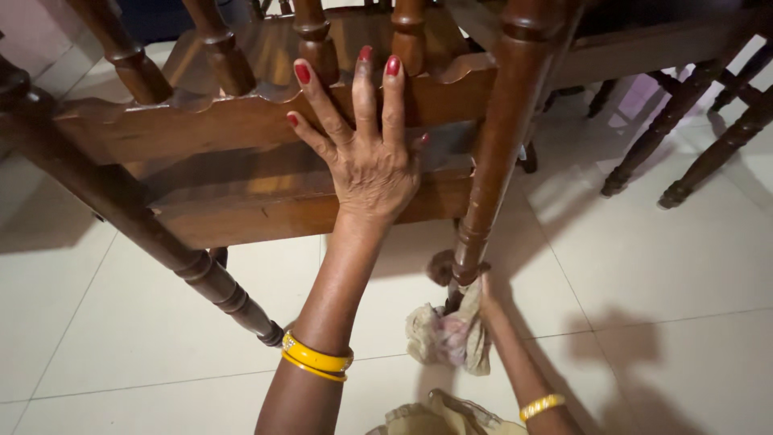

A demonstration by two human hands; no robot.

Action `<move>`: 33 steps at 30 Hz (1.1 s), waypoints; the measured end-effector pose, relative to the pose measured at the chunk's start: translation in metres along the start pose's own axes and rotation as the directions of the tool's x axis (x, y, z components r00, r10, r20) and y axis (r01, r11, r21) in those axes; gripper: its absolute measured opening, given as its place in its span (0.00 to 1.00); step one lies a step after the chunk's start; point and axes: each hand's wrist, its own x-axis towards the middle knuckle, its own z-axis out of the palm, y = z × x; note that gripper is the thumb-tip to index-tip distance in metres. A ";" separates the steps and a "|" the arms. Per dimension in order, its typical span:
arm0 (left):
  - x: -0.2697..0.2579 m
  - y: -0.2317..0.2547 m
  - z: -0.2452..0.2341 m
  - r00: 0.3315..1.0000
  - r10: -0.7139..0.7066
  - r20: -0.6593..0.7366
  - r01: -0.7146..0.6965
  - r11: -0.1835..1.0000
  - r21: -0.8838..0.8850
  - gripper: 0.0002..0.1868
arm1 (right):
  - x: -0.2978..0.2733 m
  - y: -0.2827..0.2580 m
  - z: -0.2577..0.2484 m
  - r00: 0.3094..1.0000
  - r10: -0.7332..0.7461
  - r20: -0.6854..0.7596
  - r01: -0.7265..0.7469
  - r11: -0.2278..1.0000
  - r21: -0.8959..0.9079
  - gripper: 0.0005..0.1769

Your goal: The person wipes the legs, rungs, and back of a wooden chair using a cloth.

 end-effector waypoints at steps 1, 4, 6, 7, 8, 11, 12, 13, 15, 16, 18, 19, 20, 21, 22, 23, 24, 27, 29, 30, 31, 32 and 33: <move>0.000 0.000 -0.001 1.000 0.001 0.000 -0.001 1.000 0.005 0.39 | 0.004 -0.004 -0.003 0.994 0.072 0.084 -0.071 0.997 -0.005 0.31; 0.002 0.001 -0.003 1.000 0.001 -0.012 -0.001 1.000 -0.017 0.39 | 0.007 -0.005 -0.009 0.939 0.239 0.247 -0.231 0.971 -0.063 0.30; 0.002 0.002 -0.004 0.999 -0.006 -0.031 0.004 0.997 -0.080 0.35 | 0.003 0.004 -0.013 0.930 0.276 0.245 -0.263 0.961 -0.084 0.30; 0.002 0.002 -0.005 1.000 -0.005 -0.025 0.004 0.998 -0.059 0.36 | 0.002 0.010 -0.015 0.946 0.253 0.203 -0.241 0.967 -0.084 0.29; 0.001 0.003 -0.006 1.000 -0.005 -0.018 0.004 0.999 -0.037 0.37 | 0.001 0.018 -0.016 0.961 0.227 0.158 -0.217 0.973 -0.080 0.29; 0.000 0.001 -0.004 1.000 -0.010 0.002 0.010 1.000 0.005 0.37 | -0.014 0.045 -0.025 0.995 0.080 -0.067 -0.084 0.995 -0.057 0.29; 0.000 0.001 -0.003 1.000 -0.010 0.008 0.010 1.000 0.014 0.37 | -0.022 0.055 -0.025 0.986 0.000 -0.166 -0.010 0.998 -0.061 0.28; 0.000 0.001 -0.002 1.000 -0.016 -0.001 0.016 1.000 -0.015 0.37 | -0.029 0.065 -0.024 0.966 -0.089 -0.243 0.065 0.992 -0.105 0.28; -0.002 0.003 -0.001 1.000 -0.028 -0.004 0.028 0.997 -0.068 0.37 | -0.043 0.082 -0.022 0.893 -0.300 -0.336 0.197 0.931 -0.308 0.31; -0.004 0.004 -0.002 0.999 -0.033 0.002 0.033 0.995 -0.092 0.39 | -0.049 0.086 -0.023 0.892 -0.260 -0.369 0.140 0.937 -0.321 0.32; -0.004 0.003 -0.002 0.999 -0.037 0.016 0.039 0.993 -0.109 0.43 | -0.055 0.092 -0.023 0.884 -0.184 -0.430 0.031 0.940 -0.338 0.34; -0.005 0.003 -0.003 0.999 -0.037 0.021 0.039 0.993 -0.114 0.44 | -0.051 0.093 -0.020 0.886 -0.179 -0.429 0.053 0.956 -0.289 0.33; -0.005 0.002 -0.003 0.999 -0.030 0.013 0.031 0.994 -0.106 0.45 | -0.045 0.091 -0.020 0.887 -0.174 -0.427 0.075 0.968 -0.239 0.33; -0.005 0.002 -0.003 1.000 -0.023 0.009 0.023 0.994 -0.104 0.46 | -0.038 0.085 -0.022 0.890 -0.173 -0.422 0.100 0.977 -0.190 0.33; -0.004 0.000 -0.003 1.000 -0.015 0.005 0.016 0.995 -0.102 0.47 | -0.031 0.074 -0.029 0.914 -0.120 -0.388 0.009 0.961 -0.275 0.30; -0.005 0.000 -0.004 1.000 -0.011 0.010 0.012 0.994 -0.107 0.47 | -0.022 0.065 -0.033 0.939 -0.041 -0.342 -0.075 0.945 -0.319 0.29; -0.005 -0.001 -0.003 1.000 -0.007 0.006 0.007 0.994 -0.110 0.48 | -0.011 0.058 -0.035 0.963 0.052 -0.263 -0.132 0.946 -0.297 0.28; -0.004 -0.001 -0.004 1.000 0.005 -0.006 -0.005 0.992 -0.122 0.49 | 0.009 0.051 -0.033 0.966 0.249 -0.075 -0.259 0.940 -0.223 0.25; -0.002 0.001 -0.007 1.000 -0.001 0.004 0.001 0.992 -0.123 0.48 | 0.012 0.053 -0.031 0.960 0.278 -0.028 -0.278 0.941 -0.192 0.23; -0.001 0.001 -0.009 0.999 -0.012 0.031 0.016 0.992 -0.123 0.47 | 0.013 0.054 -0.031 0.961 0.276 -0.022 -0.275 0.944 -0.180 0.22; 0.000 0.002 -0.013 0.998 -0.023 0.061 0.031 0.992 -0.124 0.46 | 0.009 0.057 -0.032 0.963 0.266 -0.035 -0.268 0.948 -0.172 0.21; 0.003 0.003 -0.015 0.993 -0.039 0.108 0.052 0.991 -0.126 0.44 | 0.005 0.060 -0.031 0.968 0.247 -0.050 -0.252 0.953 -0.170 0.20; 0.005 0.004 -0.017 0.987 -0.050 0.154 0.071 0.988 -0.134 0.43 | -0.003 0.066 -0.032 0.972 0.219 -0.081 -0.230 0.959 -0.167 0.19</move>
